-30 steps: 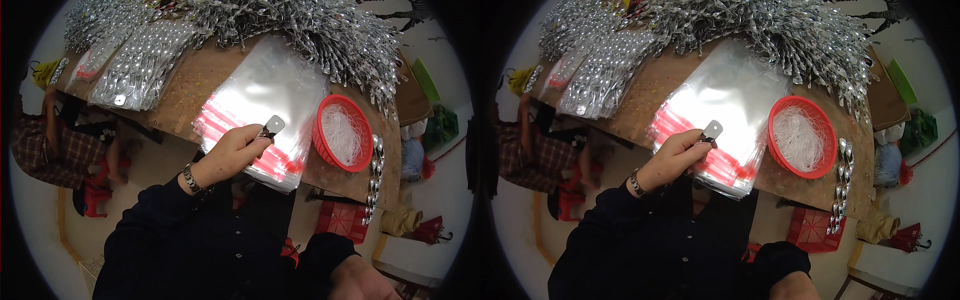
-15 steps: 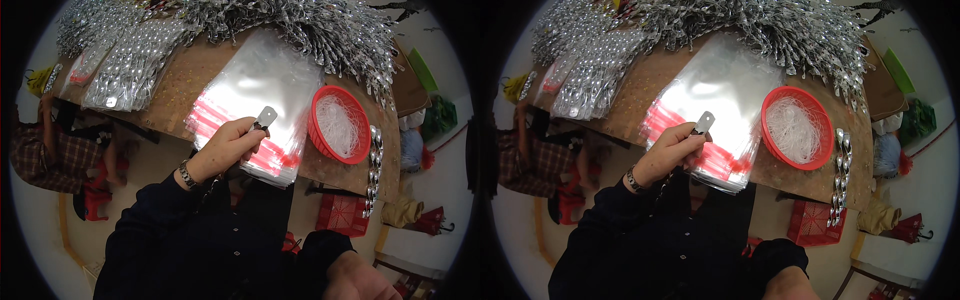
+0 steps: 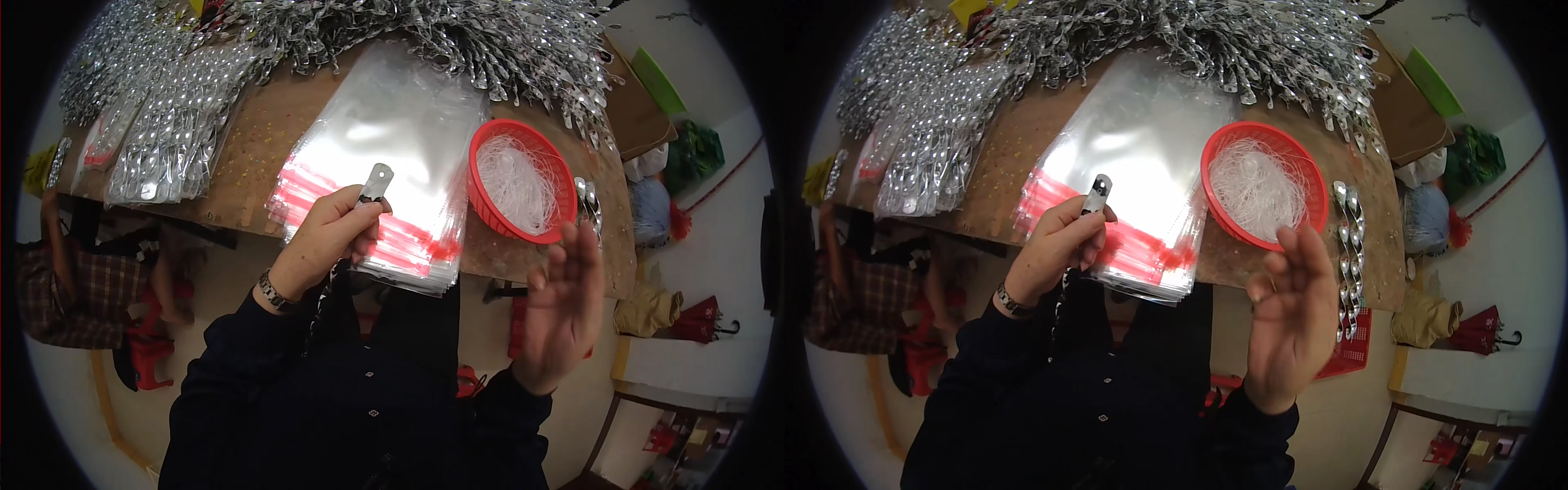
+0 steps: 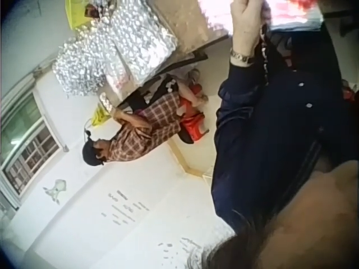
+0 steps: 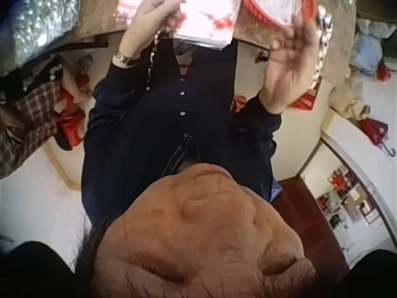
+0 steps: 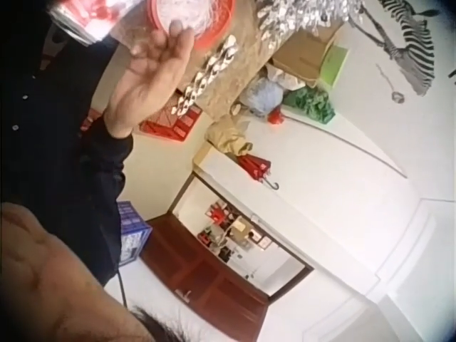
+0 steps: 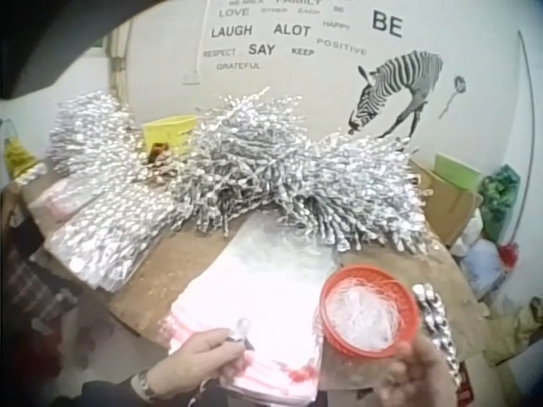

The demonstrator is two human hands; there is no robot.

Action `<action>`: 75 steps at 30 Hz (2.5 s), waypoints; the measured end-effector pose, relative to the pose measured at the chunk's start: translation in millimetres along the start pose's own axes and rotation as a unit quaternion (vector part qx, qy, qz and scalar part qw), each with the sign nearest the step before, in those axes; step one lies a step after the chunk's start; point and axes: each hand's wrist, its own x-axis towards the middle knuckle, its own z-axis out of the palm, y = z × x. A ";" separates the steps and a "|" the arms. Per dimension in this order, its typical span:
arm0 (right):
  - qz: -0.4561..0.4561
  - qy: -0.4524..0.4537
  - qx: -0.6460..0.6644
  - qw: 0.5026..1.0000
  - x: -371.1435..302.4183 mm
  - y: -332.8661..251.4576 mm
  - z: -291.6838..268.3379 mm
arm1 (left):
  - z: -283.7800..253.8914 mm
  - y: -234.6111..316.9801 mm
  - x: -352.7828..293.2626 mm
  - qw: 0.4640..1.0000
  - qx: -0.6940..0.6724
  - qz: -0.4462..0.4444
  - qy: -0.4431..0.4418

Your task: Assembling silver toy ornaments by manually attaching small rings and then placing them into plastic bags.

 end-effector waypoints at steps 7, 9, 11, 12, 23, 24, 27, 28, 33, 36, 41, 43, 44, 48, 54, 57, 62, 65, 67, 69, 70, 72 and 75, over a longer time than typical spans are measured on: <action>0.100 0.033 0.084 0.991 18.7 22.2 -22.4 | 4.4 -2.5 0.8 1.000 -0.017 0.002 -0.008; 0.111 0.028 0.106 0.988 20.7 24.7 -25.7 | 4.4 -2.4 1.0 1.000 -0.019 0.000 -0.010; 0.079 0.020 0.053 0.995 22.6 26.2 -31.2 | 4.4 -2.6 2.1 1.000 -0.022 0.004 -0.013; 0.079 0.023 0.052 0.995 24.0 24.8 -35.0 | 4.3 -3.5 2.5 1.000 -0.022 0.002 -0.015; -0.075 -0.034 -0.567 0.820 76.1 14.6 -43.5 | 4.4 -8.7 1.0 0.999 -0.039 0.002 -0.027; -0.075 -0.034 -0.567 0.820 81.8 15.3 -44.6 | 4.6 -8.6 0.3 0.999 -0.039 0.002 -0.027; -0.004 -0.065 -0.646 0.761 96.0 20.0 -46.9 | 4.2 -8.9 -1.0 0.999 -0.039 -0.003 -0.025; -0.020 -0.066 -0.662 0.746 99.0 22.9 -48.7 | 3.7 -10.5 -1.0 0.999 -0.046 -0.002 -0.027; -0.092 -0.076 -0.696 0.708 113.3 37.1 -61.0 | 3.3 -13.0 -1.5 0.998 -0.050 0.003 -0.029; -0.101 -0.110 -0.708 0.690 116.5 37.4 -54.3 | 2.6 -14.3 -2.2 0.999 -0.048 0.000 -0.024; -0.062 -0.137 -0.739 0.657 126.7 40.2 -51.7 | 2.8 -16.0 -1.8 0.998 -0.055 0.003 -0.037; -0.055 -0.144 -0.756 0.636 129.1 44.1 -49.3 | 3.1 -16.9 -1.2 0.998 -0.051 0.002 -0.039; -0.048 -0.151 -0.773 0.614 130.4 46.6 -48.4 | 3.0 -17.3 -1.1 0.998 -0.047 0.001 -0.040; -0.030 -0.162 -0.759 0.629 135.2 48.1 -50.9 | 5.1 -15.8 0.4 0.998 -0.049 0.000 -0.049; -0.016 -0.117 -0.697 0.707 137.3 37.0 -57.2 | 5.7 -11.3 1.0 0.998 -0.056 0.001 -0.035; 0.036 -0.101 -0.619 0.778 134.2 29.6 -56.7 | 4.1 -11.0 2.9 0.997 -0.061 0.009 -0.051; 0.102 -0.135 -0.453 0.875 131.0 17.7 -56.6 | 8.6 -7.2 4.6 0.996 -0.063 0.011 -0.068; 0.118 -0.136 -0.441 0.879 129.5 12.5 -54.6 | 12.7 -4.7 3.0 0.996 -0.055 0.007 -0.065; 0.121 -0.130 -0.433 0.884 128.8 12.1 -56.2 | 15.5 -3.5 3.6 0.997 -0.053 0.008 -0.063; 0.125 -0.124 -0.425 0.888 128.5 10.3 -56.0 | 18.0 -1.4 5.4 0.997 -0.049 0.008 -0.060; 0.127 -0.120 -0.416 0.892 126.5 9.3 -52.2 | 17.7 -1.7 5.5 0.997 -0.050 0.009 -0.062; 0.130 -0.116 -0.406 0.897 124.8 10.6 -49.4 | 17.2 -2.0 4.8 0.997 -0.051 0.010 -0.063; 0.131 -0.114 -0.401 0.899 126.9 12.8 -51.3 | 18.6 -1.5 5.0 0.996 -0.056 0.013 -0.063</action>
